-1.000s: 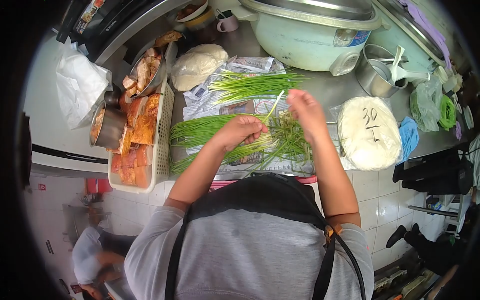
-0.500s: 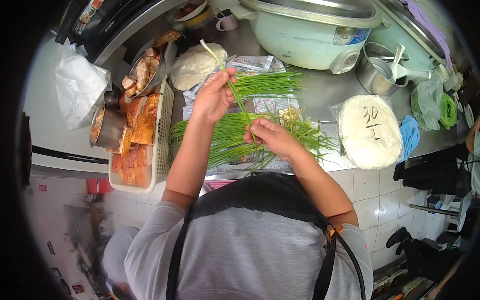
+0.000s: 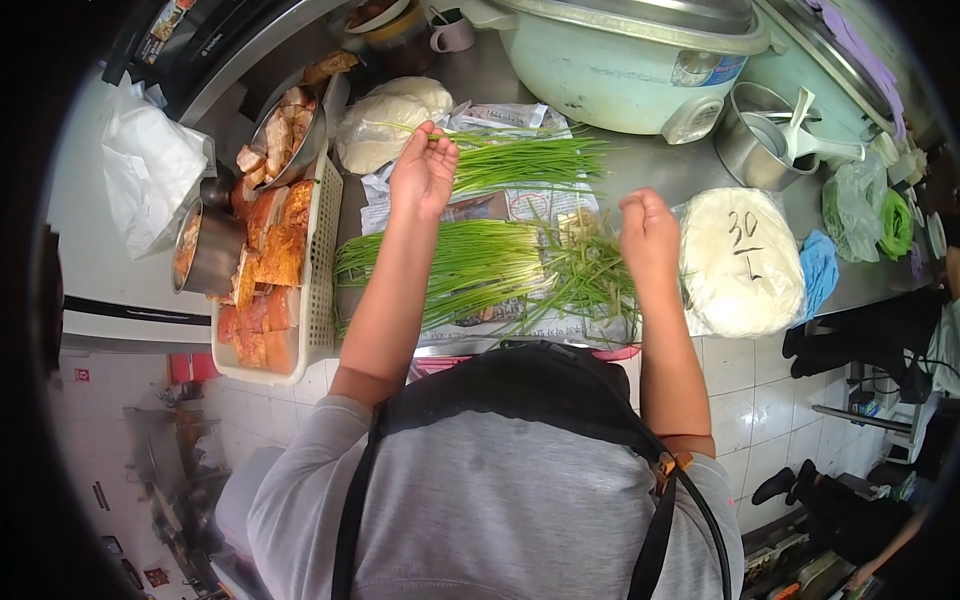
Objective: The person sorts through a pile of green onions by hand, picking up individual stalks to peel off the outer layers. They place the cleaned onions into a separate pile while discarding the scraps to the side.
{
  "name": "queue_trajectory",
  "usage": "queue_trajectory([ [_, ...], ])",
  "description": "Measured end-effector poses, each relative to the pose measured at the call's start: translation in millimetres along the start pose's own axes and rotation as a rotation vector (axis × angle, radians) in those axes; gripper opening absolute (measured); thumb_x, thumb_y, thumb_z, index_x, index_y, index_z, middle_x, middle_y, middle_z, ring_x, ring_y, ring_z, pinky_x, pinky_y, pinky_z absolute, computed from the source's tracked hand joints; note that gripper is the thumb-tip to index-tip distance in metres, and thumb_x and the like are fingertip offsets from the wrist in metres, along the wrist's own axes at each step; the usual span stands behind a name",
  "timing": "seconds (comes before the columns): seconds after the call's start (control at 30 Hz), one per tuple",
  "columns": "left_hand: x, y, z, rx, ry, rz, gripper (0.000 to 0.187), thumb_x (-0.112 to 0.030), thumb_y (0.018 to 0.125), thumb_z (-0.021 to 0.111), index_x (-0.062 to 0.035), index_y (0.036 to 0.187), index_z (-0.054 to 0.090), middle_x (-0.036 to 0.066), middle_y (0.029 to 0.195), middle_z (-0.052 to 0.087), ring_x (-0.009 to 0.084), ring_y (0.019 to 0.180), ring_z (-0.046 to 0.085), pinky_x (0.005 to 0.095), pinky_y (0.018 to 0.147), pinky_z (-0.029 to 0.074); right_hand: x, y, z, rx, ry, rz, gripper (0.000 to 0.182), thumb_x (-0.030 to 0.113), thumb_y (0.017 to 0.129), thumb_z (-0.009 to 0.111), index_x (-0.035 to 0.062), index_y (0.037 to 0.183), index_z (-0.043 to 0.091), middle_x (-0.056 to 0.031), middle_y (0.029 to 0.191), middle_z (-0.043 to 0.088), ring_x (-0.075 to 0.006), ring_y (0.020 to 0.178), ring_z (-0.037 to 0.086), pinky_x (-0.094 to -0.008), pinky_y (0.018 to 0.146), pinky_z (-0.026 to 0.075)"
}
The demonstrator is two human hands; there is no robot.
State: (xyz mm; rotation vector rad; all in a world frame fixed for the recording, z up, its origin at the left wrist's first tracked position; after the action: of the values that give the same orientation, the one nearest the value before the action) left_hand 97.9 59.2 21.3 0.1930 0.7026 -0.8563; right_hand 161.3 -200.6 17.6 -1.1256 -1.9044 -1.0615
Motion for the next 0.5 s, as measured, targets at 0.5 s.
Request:
queue_trajectory([
  [0.5,20,-22,-18,0.326,0.691,-0.445,0.033,-0.021,0.082,0.044,-0.0013,0.108,0.042,0.008,0.095,0.051,0.0135,0.083,0.050,0.0239,0.065,0.043,11,-69,78,0.485,-0.631,-0.701,0.009,0.011,0.064,0.048,0.0088,0.067,0.056,-0.0044,0.073,0.048,-0.0213,0.077,0.044,-0.0328,0.067,0.033],
])
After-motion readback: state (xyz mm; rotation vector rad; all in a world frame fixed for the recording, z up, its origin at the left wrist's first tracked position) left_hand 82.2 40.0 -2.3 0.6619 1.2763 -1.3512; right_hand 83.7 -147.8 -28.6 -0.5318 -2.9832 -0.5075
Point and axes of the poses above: each hand's wrist, its own y-axis towards the middle knuckle, its own z-axis out of the palm, x = y × z, the point moved 3 cm from there along y, towards the middle knuckle
